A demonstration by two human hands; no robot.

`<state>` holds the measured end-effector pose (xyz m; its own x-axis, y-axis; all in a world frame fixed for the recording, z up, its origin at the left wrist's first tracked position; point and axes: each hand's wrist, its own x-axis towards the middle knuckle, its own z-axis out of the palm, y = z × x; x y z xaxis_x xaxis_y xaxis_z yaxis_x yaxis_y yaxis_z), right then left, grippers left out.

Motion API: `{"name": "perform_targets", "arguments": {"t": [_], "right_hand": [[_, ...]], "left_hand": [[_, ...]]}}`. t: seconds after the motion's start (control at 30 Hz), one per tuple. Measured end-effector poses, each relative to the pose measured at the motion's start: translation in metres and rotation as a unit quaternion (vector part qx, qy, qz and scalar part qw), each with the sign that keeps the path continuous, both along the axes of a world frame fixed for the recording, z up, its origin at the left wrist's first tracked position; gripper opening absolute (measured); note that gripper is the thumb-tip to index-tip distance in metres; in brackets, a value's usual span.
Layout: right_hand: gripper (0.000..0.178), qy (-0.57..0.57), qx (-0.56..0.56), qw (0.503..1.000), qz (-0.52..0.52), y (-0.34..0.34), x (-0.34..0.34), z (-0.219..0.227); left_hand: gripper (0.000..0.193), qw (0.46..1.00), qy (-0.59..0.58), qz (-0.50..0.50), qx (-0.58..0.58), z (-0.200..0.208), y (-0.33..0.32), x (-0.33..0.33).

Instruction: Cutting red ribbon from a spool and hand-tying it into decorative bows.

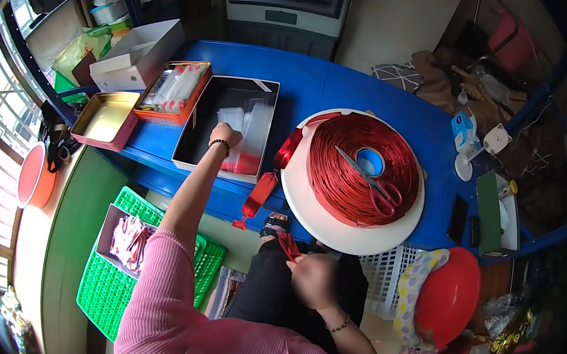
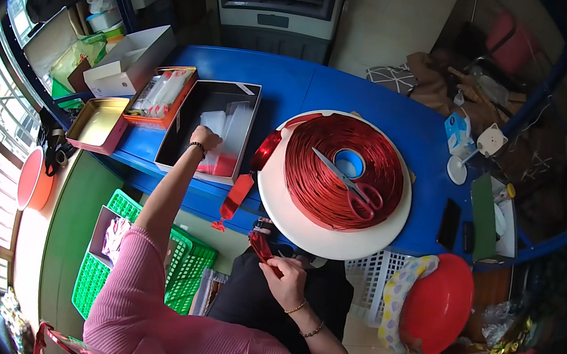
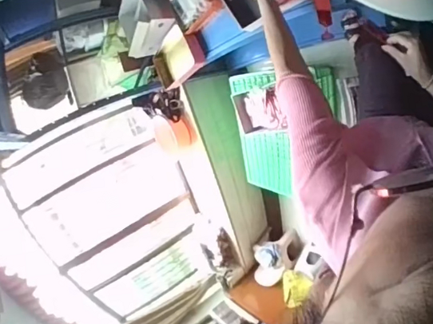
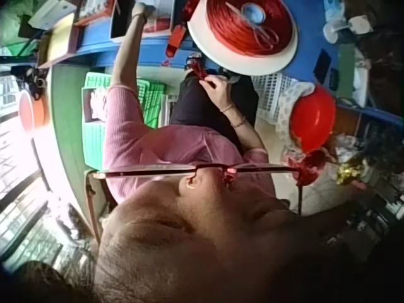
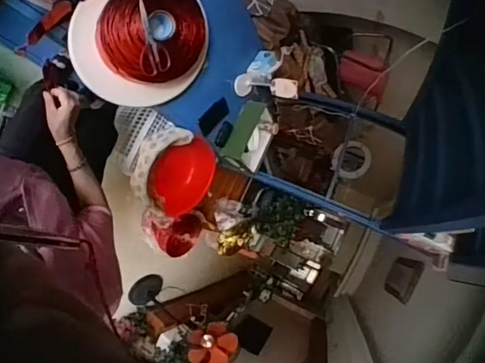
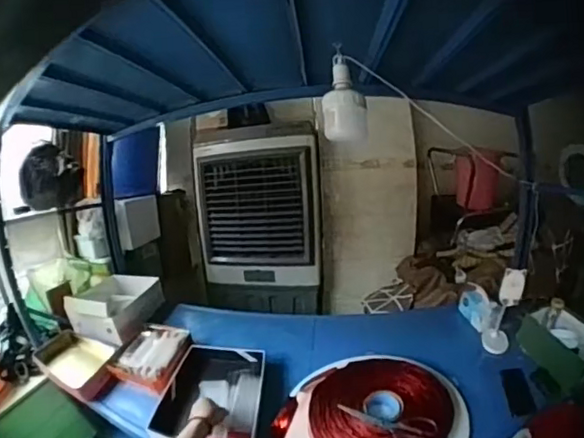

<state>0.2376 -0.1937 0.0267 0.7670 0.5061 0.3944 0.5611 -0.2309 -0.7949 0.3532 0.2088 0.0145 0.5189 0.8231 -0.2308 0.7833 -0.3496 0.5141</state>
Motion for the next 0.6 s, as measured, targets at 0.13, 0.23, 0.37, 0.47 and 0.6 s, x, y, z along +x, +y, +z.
{"name": "perform_targets", "arguments": {"t": [0.13, 0.23, 0.37, 0.47, 0.6], "right_hand": [[0.014, -0.003, -0.003, 1.0, 0.01, -0.002, -0.002, 0.0], [0.014, -0.006, -0.001, 1.0, 0.0, -0.007, -0.002, -0.005], [0.014, 0.0, -0.002, 1.0, 0.006, -0.009, -0.006, -0.003], [0.014, 0.005, -0.006, 1.0, 0.001, -0.015, -0.007, -0.005], [0.014, 0.018, -0.024, 1.0, 0.004, -0.019, -0.007, -0.008]], "left_hand": [[0.035, 0.998, -0.032, -0.012, -0.06, -0.017, 0.017, 0.002], [0.04, 0.998, 0.015, -0.055, 0.026, 0.015, -0.021, 0.001], [0.045, 0.997, 0.028, -0.041, 0.051, -0.001, -0.012, -0.002], [0.034, 0.998, -0.02, -0.066, -0.011, -0.004, -0.008, -0.009], [0.025, 0.996, -0.042, -0.074, -0.022, -0.001, -0.016, -0.016]]}}
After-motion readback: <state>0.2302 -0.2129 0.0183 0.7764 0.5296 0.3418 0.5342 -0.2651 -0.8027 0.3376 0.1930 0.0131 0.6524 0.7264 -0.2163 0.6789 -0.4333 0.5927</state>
